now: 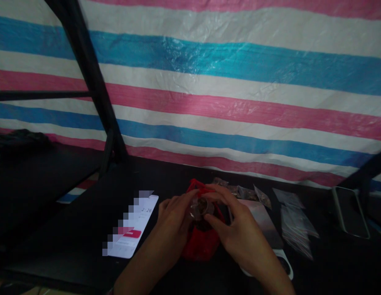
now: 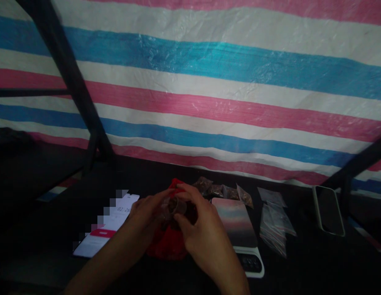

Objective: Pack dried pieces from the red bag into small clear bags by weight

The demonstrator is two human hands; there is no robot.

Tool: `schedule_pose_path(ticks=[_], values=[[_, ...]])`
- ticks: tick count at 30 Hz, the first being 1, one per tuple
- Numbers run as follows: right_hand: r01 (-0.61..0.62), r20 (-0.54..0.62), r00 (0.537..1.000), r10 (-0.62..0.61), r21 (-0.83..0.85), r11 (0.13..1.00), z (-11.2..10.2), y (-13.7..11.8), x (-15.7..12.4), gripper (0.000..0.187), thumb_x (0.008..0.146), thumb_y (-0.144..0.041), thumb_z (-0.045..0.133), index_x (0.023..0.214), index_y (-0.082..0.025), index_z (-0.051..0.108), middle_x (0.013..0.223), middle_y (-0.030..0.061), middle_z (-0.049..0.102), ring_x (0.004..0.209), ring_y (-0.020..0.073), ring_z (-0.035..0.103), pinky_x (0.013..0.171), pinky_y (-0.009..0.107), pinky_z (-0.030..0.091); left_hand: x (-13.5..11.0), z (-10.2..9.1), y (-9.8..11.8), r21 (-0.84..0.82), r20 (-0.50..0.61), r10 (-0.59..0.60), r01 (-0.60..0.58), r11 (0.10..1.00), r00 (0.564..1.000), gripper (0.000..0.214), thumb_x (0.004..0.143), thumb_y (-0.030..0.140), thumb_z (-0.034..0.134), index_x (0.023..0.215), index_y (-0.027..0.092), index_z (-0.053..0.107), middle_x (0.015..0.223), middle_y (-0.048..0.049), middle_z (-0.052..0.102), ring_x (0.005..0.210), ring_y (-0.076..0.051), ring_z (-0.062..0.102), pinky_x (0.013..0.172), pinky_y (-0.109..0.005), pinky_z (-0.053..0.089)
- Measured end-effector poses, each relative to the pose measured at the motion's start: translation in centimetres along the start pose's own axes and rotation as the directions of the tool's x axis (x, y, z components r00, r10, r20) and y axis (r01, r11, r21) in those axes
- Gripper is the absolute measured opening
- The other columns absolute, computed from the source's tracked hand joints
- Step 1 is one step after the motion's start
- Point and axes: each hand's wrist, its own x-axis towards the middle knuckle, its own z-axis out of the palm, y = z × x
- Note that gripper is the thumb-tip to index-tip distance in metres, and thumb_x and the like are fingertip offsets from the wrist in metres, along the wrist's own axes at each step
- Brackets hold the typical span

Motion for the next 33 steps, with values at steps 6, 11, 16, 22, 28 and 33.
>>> schedule_pose_path(ticks=[6, 11, 16, 22, 28, 33], values=[[0.058, 0.016, 0.998, -0.056, -0.235, 0.97, 0.4, 0.3, -0.4, 0.075, 0.084, 0.0, 0.055, 0.15, -0.035, 0.058, 0.153, 0.0002, 0.064, 0.142, 0.0211, 0.059, 0.125, 0.046, 0.043, -0.4, 1.2, 1.6, -0.071, 0.118, -0.028, 0.037, 0.997, 0.993, 0.06, 0.09, 0.022, 0.053, 0.15, 0.024, 0.058, 0.145, -0.0127, 0.068, 0.134, -0.032, 0.06, 0.117, -0.051, 0.04], [0.085, 0.044, 0.996, -0.077, -0.258, 0.962, 0.1, 0.3, -0.3, 0.076, 0.084, 0.002, 0.052, 0.151, -0.034, 0.059, 0.154, 0.0014, 0.064, 0.143, 0.0213, 0.059, 0.121, 0.043, 0.05, -0.2, 1.1, 1.7, -0.124, 0.125, -0.051, 0.067, 0.99, 0.991, 0.054, 0.088, 0.02, 0.057, 0.142, 0.029, 0.065, 0.143, -0.0091, 0.068, 0.135, -0.032, 0.057, 0.119, -0.048, 0.038], [0.14, 0.03, 0.99, -0.137, -0.26, 0.956, -0.2, -0.2, -0.4, 0.067, 0.087, 0.002, 0.051, 0.144, -0.031, 0.063, 0.151, 0.0031, 0.066, 0.141, 0.0213, 0.062, 0.115, 0.039, 0.054, 0.1, 1.6, 1.1, -0.204, 0.095, -0.078, 0.096, 0.974, 0.992, 0.053, 0.09, 0.022, 0.061, 0.142, 0.033, 0.063, 0.144, -0.0057, 0.066, 0.138, -0.032, 0.052, 0.117, -0.047, 0.039], [0.125, -0.021, 0.99, -0.138, -0.304, 0.944, -0.5, -0.7, -0.2, 0.043, 0.088, 0.001, 0.057, 0.118, -0.027, 0.071, 0.12, 0.0034, 0.078, 0.114, 0.0223, 0.074, 0.102, 0.038, 0.059, 0.0, 2.0, 0.7, -0.222, 0.025, -0.102, 0.105, 0.969, 0.995, 0.049, 0.089, 0.021, 0.062, 0.138, 0.029, 0.065, 0.138, -0.0073, 0.066, 0.131, -0.031, 0.053, 0.109, -0.046, 0.045], [0.236, 0.037, 0.972, -0.234, -0.245, 0.94, -0.4, 0.0, 0.3, 0.051, 0.091, 0.004, 0.049, 0.117, -0.029, 0.078, 0.131, 0.0031, 0.074, 0.123, 0.0175, 0.07, 0.107, 0.031, 0.055, 0.3, 2.1, 0.4, -0.171, 0.077, 0.004, 0.009, 0.985, 0.997, 0.048, 0.095, 0.025, 0.058, 0.143, 0.03, 0.061, 0.139, -0.0081, 0.066, 0.13, -0.032, 0.054, 0.113, -0.05, 0.041], [0.229, -0.02, 0.971, -0.238, -0.199, 0.953, -0.4, 0.2, 0.2, 0.057, 0.089, 0.003, 0.054, 0.126, -0.033, 0.077, 0.129, 0.0016, 0.072, 0.121, 0.0159, 0.07, 0.103, 0.026, 0.056, 0.1, 2.2, 0.6, -0.276, 0.094, -0.006, 0.032, 0.961, 0.996, 0.062, 0.091, 0.022, 0.062, 0.152, 0.029, 0.052, 0.15, -0.0094, 0.061, 0.141, -0.031, 0.05, 0.122, -0.052, 0.035]])
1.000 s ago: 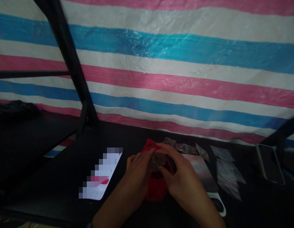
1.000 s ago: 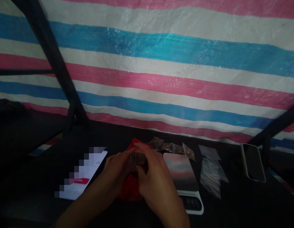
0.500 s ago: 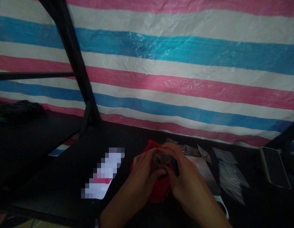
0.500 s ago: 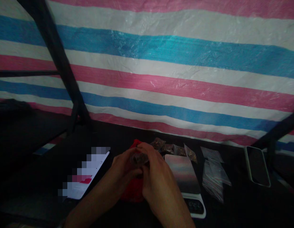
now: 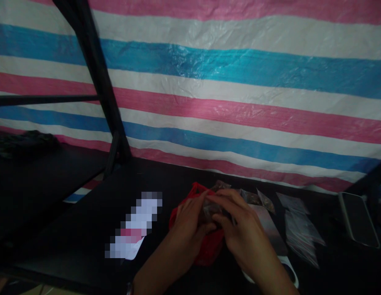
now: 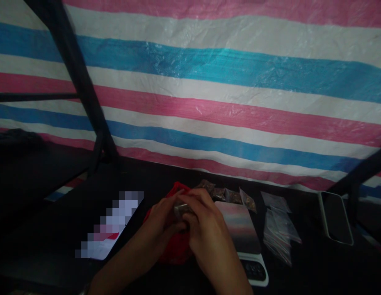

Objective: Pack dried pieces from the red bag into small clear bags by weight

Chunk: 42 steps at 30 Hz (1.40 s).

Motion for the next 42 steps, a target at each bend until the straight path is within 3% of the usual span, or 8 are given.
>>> schedule_pose_path(ticks=[4, 10, 18, 22, 29, 36, 40, 42], values=[[-0.041, -0.036, 0.998, 0.044, 0.09, 0.995, -0.1, -0.4, -0.2, 0.059, 0.087, 0.0, 0.063, 0.132, -0.037, 0.073, 0.132, -0.0026, 0.076, 0.122, 0.0156, 0.07, 0.108, 0.026, 0.054, -0.1, 0.0, 0.1, -0.129, 0.004, 0.02, -0.02, 0.991, 1.0, 0.056, 0.096, 0.029, 0.063, 0.151, 0.031, 0.055, 0.154, -0.0099, 0.06, 0.144, -0.032, 0.051, 0.122, -0.052, 0.039], [-0.037, -0.082, 0.995, 0.052, 0.175, 0.984, -0.1, -1.2, 0.0, 0.046, 0.088, -0.003, 0.062, 0.115, -0.036, 0.08, 0.12, -0.0036, 0.079, 0.111, 0.0155, 0.074, 0.099, 0.026, 0.057, -0.3, 0.0, 0.3, -0.268, 0.004, -0.028, 0.028, 0.963, 1.0, 0.057, 0.094, 0.031, 0.068, 0.15, 0.029, 0.057, 0.154, -0.0117, 0.062, 0.145, -0.033, 0.055, 0.12, -0.051, 0.046], [-0.064, -0.09, 0.993, 0.069, 0.065, 0.996, 0.1, -0.7, 0.6, 0.043, 0.093, -0.012, 0.067, 0.127, -0.037, 0.077, 0.121, 0.0012, 0.073, 0.115, 0.0181, 0.071, 0.1, 0.029, 0.058, -0.1, -0.6, 1.0, -0.289, -0.022, -0.083, 0.073, 0.954, 0.996, 0.052, 0.094, 0.03, 0.066, 0.145, 0.029, 0.057, 0.152, -0.0086, 0.062, 0.142, -0.027, 0.058, 0.125, -0.047, 0.042], [-0.046, -0.117, 0.992, 0.05, 0.034, 0.998, 0.1, -0.9, 0.8, 0.035, 0.091, -0.014, 0.072, 0.118, -0.036, 0.079, 0.115, 0.0004, 0.072, 0.108, 0.0181, 0.072, 0.095, 0.029, 0.058, 0.0, -0.9, 1.2, -0.277, -0.036, -0.082, 0.069, 0.959, 0.996, 0.051, 0.093, 0.032, 0.066, 0.143, 0.029, 0.057, 0.15, -0.0081, 0.063, 0.139, -0.026, 0.061, 0.12, -0.043, 0.047], [-0.059, -0.4, 0.913, 0.078, 0.06, 0.996, -0.8, -0.6, 0.7, 0.023, 0.09, -0.03, 0.077, 0.113, -0.029, 0.076, 0.104, 0.0023, 0.074, 0.085, 0.0181, 0.072, 0.08, 0.031, 0.06, 0.3, -1.2, 0.3, -0.207, -0.324, -0.065, -0.003, 0.978, 0.944, 0.049, 0.096, 0.042, 0.064, 0.141, 0.027, 0.054, 0.131, -0.0076, 0.071, 0.124, -0.025, 0.069, 0.109, -0.042, 0.054], [-0.208, -0.048, 0.978, 0.205, -0.071, 0.976, -1.0, 2.0, 0.4, 0.021, 0.087, -0.017, 0.072, 0.105, -0.026, 0.078, 0.105, 0.0041, 0.078, 0.095, 0.0231, 0.073, 0.089, 0.037, 0.057, 0.2, -3.0, 0.5, -0.289, -0.445, -0.074, -0.065, 0.955, 0.892, 0.064, 0.09, 0.054, 0.071, 0.143, 0.026, 0.051, 0.125, -0.0069, 0.072, 0.11, -0.023, 0.073, 0.097, -0.037, 0.058], [-0.274, 0.093, 0.948, 0.305, -0.252, 0.928, 0.1, 3.2, 0.2, 0.038, 0.083, 0.001, 0.06, 0.107, -0.024, 0.078, 0.112, 0.0058, 0.079, 0.108, 0.0261, 0.072, 0.097, 0.04, 0.053, -0.6, -5.5, 1.7, -0.216, -0.441, -0.212, 0.126, 0.968, 0.872, 0.074, 0.087, 0.069, 0.064, 0.145, 0.025, 0.048, 0.096, -0.0011, 0.074, 0.071, -0.019, 0.07, 0.066, -0.032, 0.057], [-0.277, 0.127, 0.933, 0.337, -0.343, 0.898, 0.8, 3.8, 0.1, 0.045, 0.082, 0.005, 0.056, 0.11, -0.022, 0.078, 0.118, 0.0083, 0.079, 0.115, 0.0285, 0.07, 0.101, 0.042, 0.051, -0.9, -6.1, 1.7, -0.087, -0.462, -0.269, 0.259, 0.962, 0.845, 0.075, 0.082, 0.068, 0.066, 0.14, 0.021, 0.053, 0.084, -0.0004, 0.071, 0.067, -0.023, 0.068, 0.064, -0.035, 0.056]])
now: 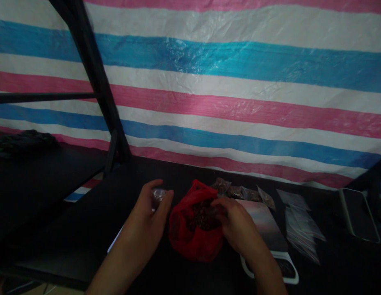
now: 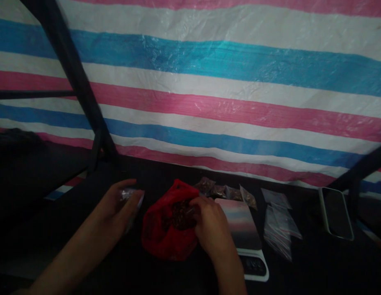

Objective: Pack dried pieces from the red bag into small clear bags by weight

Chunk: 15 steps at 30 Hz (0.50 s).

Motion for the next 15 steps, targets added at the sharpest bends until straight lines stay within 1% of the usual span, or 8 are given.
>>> schedule_pose_path(ticks=[1, 3, 5, 7, 9, 10, 13, 15], values=[[0.002, 0.017, 1.0, -0.001, -0.042, 0.999, 0.3, 0.1, 0.1, 0.049, 0.081, 0.006, 0.054, 0.113, -0.022, 0.078, 0.121, 0.0092, 0.078, 0.118, 0.0294, 0.069, 0.103, 0.043, 0.05, 0.0, 0.0, -0.2, 0.081, -0.015, -0.028, 0.029, 0.996, 1.0, 0.075, 0.079, 0.065, 0.069, 0.137, 0.019, 0.055, 0.083, -0.0015, 0.071, 0.071, -0.025, 0.07, 0.067, -0.038, 0.057], [0.022, 0.04, 0.999, -0.018, -0.107, 0.994, 0.8, 0.3, 0.2, 0.058, 0.079, 0.008, 0.051, 0.123, -0.02, 0.077, 0.126, 0.01, 0.077, 0.121, 0.03, 0.067, 0.105, 0.043, 0.049, 0.1, 0.6, -1.0, 0.193, -0.023, -0.071, 0.075, 0.978, 0.997, 0.075, 0.074, 0.057, 0.075, 0.135, 0.017, 0.056, 0.091, -0.0059, 0.073, 0.084, -0.031, 0.073, 0.078, -0.043, 0.058], [0.04, 0.059, 0.998, -0.031, -0.153, 0.987, 1.1, 0.2, 0.3, 0.063, 0.078, 0.009, 0.05, 0.129, -0.02, 0.076, 0.131, 0.0105, 0.075, 0.123, 0.0306, 0.065, 0.107, 0.043, 0.048, 0.3, 1.8, -2.1, 0.24, 0.012, -0.082, 0.077, 0.968, 0.997, 0.072, 0.073, 0.048, 0.077, 0.135, 0.017, 0.056, 0.104, -0.0106, 0.074, 0.098, -0.035, 0.074, 0.088, -0.047, 0.057], [0.042, 0.072, 0.997, -0.03, -0.17, 0.985, 1.1, 0.0, 0.3, 0.061, 0.08, 0.007, 0.05, 0.128, -0.019, 0.077, 0.131, 0.0108, 0.074, 0.123, 0.0315, 0.064, 0.107, 0.044, 0.048, 0.4, 3.1, -3.1, 0.243, 0.071, -0.055, 0.036, 0.969, 0.996, 0.064, 0.076, 0.041, 0.076, 0.132, 0.017, 0.057, 0.111, -0.0122, 0.074, 0.104, -0.034, 0.074, 0.093, -0.047, 0.056], [0.038, 0.062, 0.998, -0.028, -0.168, 0.985, 1.1, -0.4, 0.2, 0.055, 0.082, 0.005, 0.052, 0.123, -0.02, 0.078, 0.129, 0.0102, 0.075, 0.121, 0.0321, 0.064, 0.106, 0.045, 0.048, 0.5, 4.1, -3.7, 0.209, 0.134, -0.059, 0.031, 0.978, 0.989, 0.054, 0.078, 0.036, 0.075, 0.126, 0.017, 0.059, 0.109, -0.0106, 0.074, 0.101, -0.032, 0.074, 0.091, -0.043, 0.056], [0.035, 0.05, 0.998, -0.026, -0.171, 0.985, 1.1, -0.6, 0.2, 0.052, 0.083, 0.003, 0.054, 0.122, -0.021, 0.079, 0.127, 0.0097, 0.075, 0.12, 0.0324, 0.064, 0.105, 0.045, 0.047, 0.6, 4.4, -3.8, 0.189, 0.159, -0.076, 0.045, 0.981, 0.984, 0.049, 0.08, 0.035, 0.073, 0.124, 0.017, 0.06, 0.106, -0.0092, 0.074, 0.097, -0.03, 0.075, 0.088, -0.041, 0.057], [-0.001, 0.029, 1.0, 0.007, -0.202, 0.979, 1.2, -1.0, 0.1, 0.044, 0.084, -0.001, 0.058, 0.116, -0.023, 0.08, 0.123, 0.0101, 0.076, 0.118, 0.0337, 0.065, 0.104, 0.047, 0.047, 0.7, 4.6, -3.4, 0.15, 0.229, -0.133, 0.1, 0.984, 0.964, 0.033, 0.084, 0.033, 0.068, 0.113, 0.019, 0.063, 0.095, -0.0053, 0.075, 0.087, -0.027, 0.074, 0.079, -0.037, 0.057], [-0.011, 0.047, 0.999, 0.02, -0.191, 0.982, 1.3, -1.0, 0.0, 0.044, 0.082, 0.0, 0.059, 0.113, -0.022, 0.08, 0.121, 0.0101, 0.077, 0.117, 0.0331, 0.066, 0.103, 0.046, 0.047, 0.7, 4.5, -2.9, 0.138, 0.273, -0.146, 0.112, 0.984, 0.951, 0.03, 0.087, 0.033, 0.066, 0.112, 0.018, 0.065, 0.096, -0.006, 0.076, 0.089, -0.027, 0.075, 0.081, -0.038, 0.057]])
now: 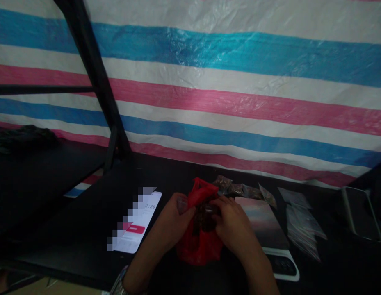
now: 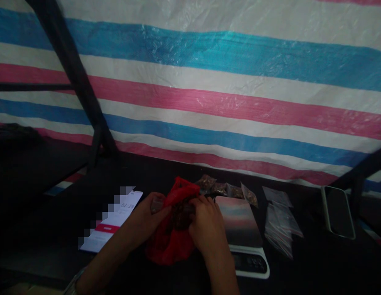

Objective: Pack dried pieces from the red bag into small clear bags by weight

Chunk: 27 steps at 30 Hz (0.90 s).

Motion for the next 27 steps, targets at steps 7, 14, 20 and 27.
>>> schedule_pose_path(ticks=[7, 14, 20, 27], values=[[-0.045, -0.046, 0.998, 0.043, -0.043, 0.998, 0.0, 0.7, 0.1, 0.048, 0.079, 0.001, 0.058, 0.115, -0.022, 0.08, 0.122, 0.0097, 0.077, 0.119, 0.0338, 0.065, 0.104, 0.046, 0.046, 0.3, 1.1, 0.5, -0.119, 0.064, -0.006, 0.014, 0.993, 0.998, 0.05, 0.087, 0.028, 0.069, 0.135, 0.014, 0.063, 0.116, -0.013, 0.079, 0.105, -0.028, 0.077, 0.091, -0.039, 0.058], [-0.041, -0.055, 0.998, 0.04, -0.012, 0.999, 0.6, 0.3, 0.9, 0.051, 0.079, 0.003, 0.055, 0.117, -0.022, 0.079, 0.125, 0.0091, 0.077, 0.119, 0.0318, 0.065, 0.104, 0.045, 0.046, 0.7, 2.0, 0.5, -0.235, 0.023, 0.067, -0.06, 0.97, 0.997, 0.033, 0.083, 0.022, 0.067, 0.115, 0.016, 0.073, 0.111, -0.011, 0.082, 0.099, -0.027, 0.078, 0.087, -0.037, 0.06], [-0.027, -0.035, 0.999, 0.034, 0.198, 0.98, 1.4, 0.7, 1.0, 0.049, 0.078, 0.002, 0.06, 0.115, -0.023, 0.08, 0.118, 0.0074, 0.079, 0.117, 0.0301, 0.067, 0.105, 0.044, 0.05, 0.5, 1.8, 0.6, -0.359, 0.037, 0.034, -0.018, 0.933, 0.999, 0.034, 0.083, 0.025, 0.067, 0.116, 0.016, 0.071, 0.105, -0.0086, 0.083, 0.093, -0.025, 0.079, 0.082, -0.034, 0.06], [-0.03, 0.051, 0.999, -0.002, 0.602, 0.798, 2.3, 1.3, 0.9, 0.044, 0.078, 0.0, 0.06, 0.109, -0.023, 0.08, 0.109, 0.0051, 0.083, 0.105, 0.0241, 0.077, 0.098, 0.038, 0.058, 1.1, 1.4, 0.1, -0.283, -0.03, 0.047, -0.054, 0.957, 0.998, 0.033, 0.085, 0.031, 0.068, 0.115, 0.018, 0.069, 0.107, -0.0087, 0.081, 0.096, -0.025, 0.078, 0.084, -0.036, 0.062]])
